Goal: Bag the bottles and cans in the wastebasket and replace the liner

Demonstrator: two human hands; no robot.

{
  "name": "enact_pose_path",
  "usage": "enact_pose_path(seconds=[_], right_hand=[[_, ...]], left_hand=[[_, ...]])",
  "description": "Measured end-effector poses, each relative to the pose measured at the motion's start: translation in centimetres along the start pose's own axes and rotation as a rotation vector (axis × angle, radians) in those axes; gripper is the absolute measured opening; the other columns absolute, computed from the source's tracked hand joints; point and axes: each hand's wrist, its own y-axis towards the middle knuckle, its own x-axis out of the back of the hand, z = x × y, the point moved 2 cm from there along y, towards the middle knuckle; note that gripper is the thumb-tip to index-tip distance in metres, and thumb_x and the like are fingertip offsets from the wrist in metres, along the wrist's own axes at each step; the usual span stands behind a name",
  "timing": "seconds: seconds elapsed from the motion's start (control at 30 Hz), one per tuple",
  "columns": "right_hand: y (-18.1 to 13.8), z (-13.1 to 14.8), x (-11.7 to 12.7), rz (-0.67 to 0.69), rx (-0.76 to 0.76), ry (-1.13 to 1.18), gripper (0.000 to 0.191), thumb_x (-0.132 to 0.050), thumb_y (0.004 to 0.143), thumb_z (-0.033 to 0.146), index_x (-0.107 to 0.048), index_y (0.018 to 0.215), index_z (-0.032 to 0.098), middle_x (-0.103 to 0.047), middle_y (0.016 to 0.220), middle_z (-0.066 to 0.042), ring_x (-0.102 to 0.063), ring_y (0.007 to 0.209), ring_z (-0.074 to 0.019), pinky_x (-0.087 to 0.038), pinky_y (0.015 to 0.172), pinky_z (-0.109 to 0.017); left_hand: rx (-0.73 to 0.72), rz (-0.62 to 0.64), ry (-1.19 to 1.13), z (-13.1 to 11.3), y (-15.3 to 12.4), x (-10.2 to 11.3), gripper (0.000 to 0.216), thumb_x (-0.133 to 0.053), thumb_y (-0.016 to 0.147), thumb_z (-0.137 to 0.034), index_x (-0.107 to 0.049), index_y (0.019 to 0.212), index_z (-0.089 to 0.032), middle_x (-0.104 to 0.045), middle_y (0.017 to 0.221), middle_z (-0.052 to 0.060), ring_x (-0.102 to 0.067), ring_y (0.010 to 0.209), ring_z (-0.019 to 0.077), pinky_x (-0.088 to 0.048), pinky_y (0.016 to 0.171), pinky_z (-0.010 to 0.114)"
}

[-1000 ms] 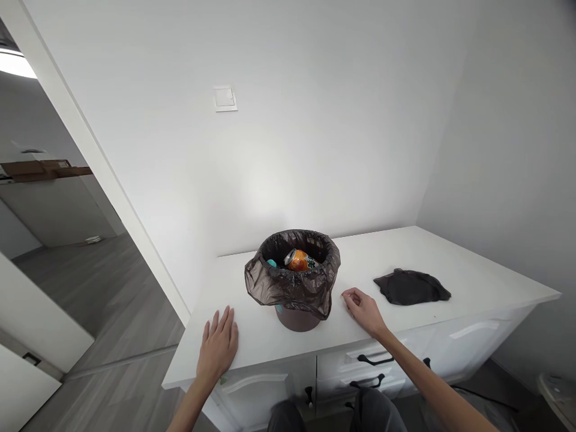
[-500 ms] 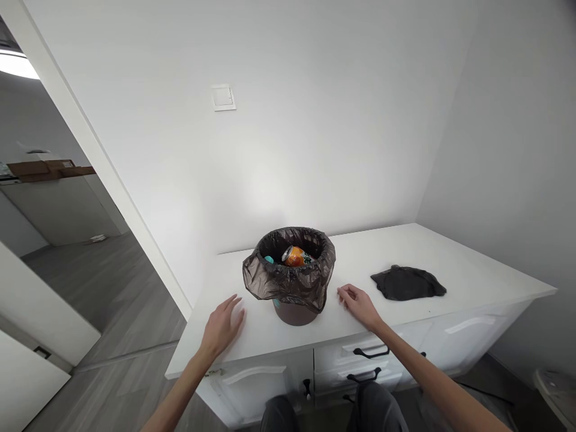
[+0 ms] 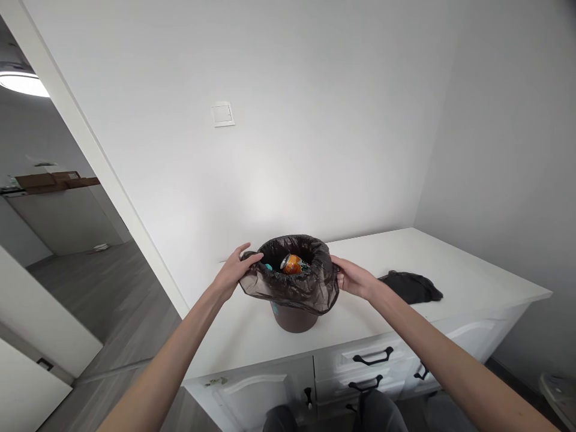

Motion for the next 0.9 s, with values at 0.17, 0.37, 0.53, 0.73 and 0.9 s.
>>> enact_pose_path(seconds=[0.17,0.37,0.53,0.73,0.9], right_hand=[[0.6,3.8,-0.9,-0.015,0.096,-0.075,0.013,-0.074,0.089,0.032,-0.069,0.084,0.021,-0.067,0.065,0.001,-0.053,0.05,-0.0114,-0.046,0.045,-0.023],[2.5,6.0,-2.3,-0.016,0.127,0.123,0.007,-0.067,0.092,0.022,-0.069,0.086,0.019,-0.073,0.076,0.001,-0.064,0.063,-0.0119,-0.057,0.061,-0.022],[3.9,8.3,-3.5,-0.009,0.122,0.267,0.019,-0.059,0.09,0.014,-0.058,0.072,0.02,-0.065,0.061,0.001,-0.061,0.056,-0.0119,-0.055,0.058,-0.022],[4.8,11.3,-4.8,-0.013,0.153,0.303,0.02,-0.062,0.086,0.013,-0.053,0.07,0.021,-0.063,0.058,0.002,-0.06,0.054,-0.0127,-0.055,0.055,-0.022],[4.7,13.9,-6.5,0.024,0.218,0.372,0.019,-0.061,0.088,0.015,-0.053,0.072,0.022,-0.062,0.056,0.003,-0.059,0.051,-0.0116,-0.054,0.054,-0.021]], left_hand=[[-0.124,-0.037,0.025,-3.9,0.5,-1.9,0.06,-0.084,0.077,-0.035,-0.068,0.132,-0.019,-0.075,0.091,0.005,-0.07,0.077,0.0171,-0.054,0.072,0.027],[-0.064,-0.052,-0.177,-6.5,1.8,-5.1,0.054,-0.088,0.071,-0.024,-0.073,0.123,-0.018,-0.071,0.074,0.003,-0.068,0.066,0.0178,-0.053,0.063,0.028],[-0.075,-0.172,-0.345,-7.1,4.1,-5.6,0.044,-0.084,0.076,-0.021,-0.07,0.117,-0.014,-0.068,0.073,0.002,-0.064,0.062,0.0136,-0.053,0.061,0.027],[-0.135,-0.326,-0.525,-8.6,5.1,-4.2,0.025,-0.08,0.076,-0.02,-0.066,0.096,-0.015,-0.064,0.073,-0.001,-0.062,0.064,0.0114,-0.051,0.062,0.025],[-0.223,-0.363,-0.583,-11.1,4.6,-3.3,0.026,-0.079,0.073,-0.016,-0.063,0.094,-0.017,-0.06,0.073,-0.005,-0.058,0.062,0.0088,-0.048,0.062,0.023]])
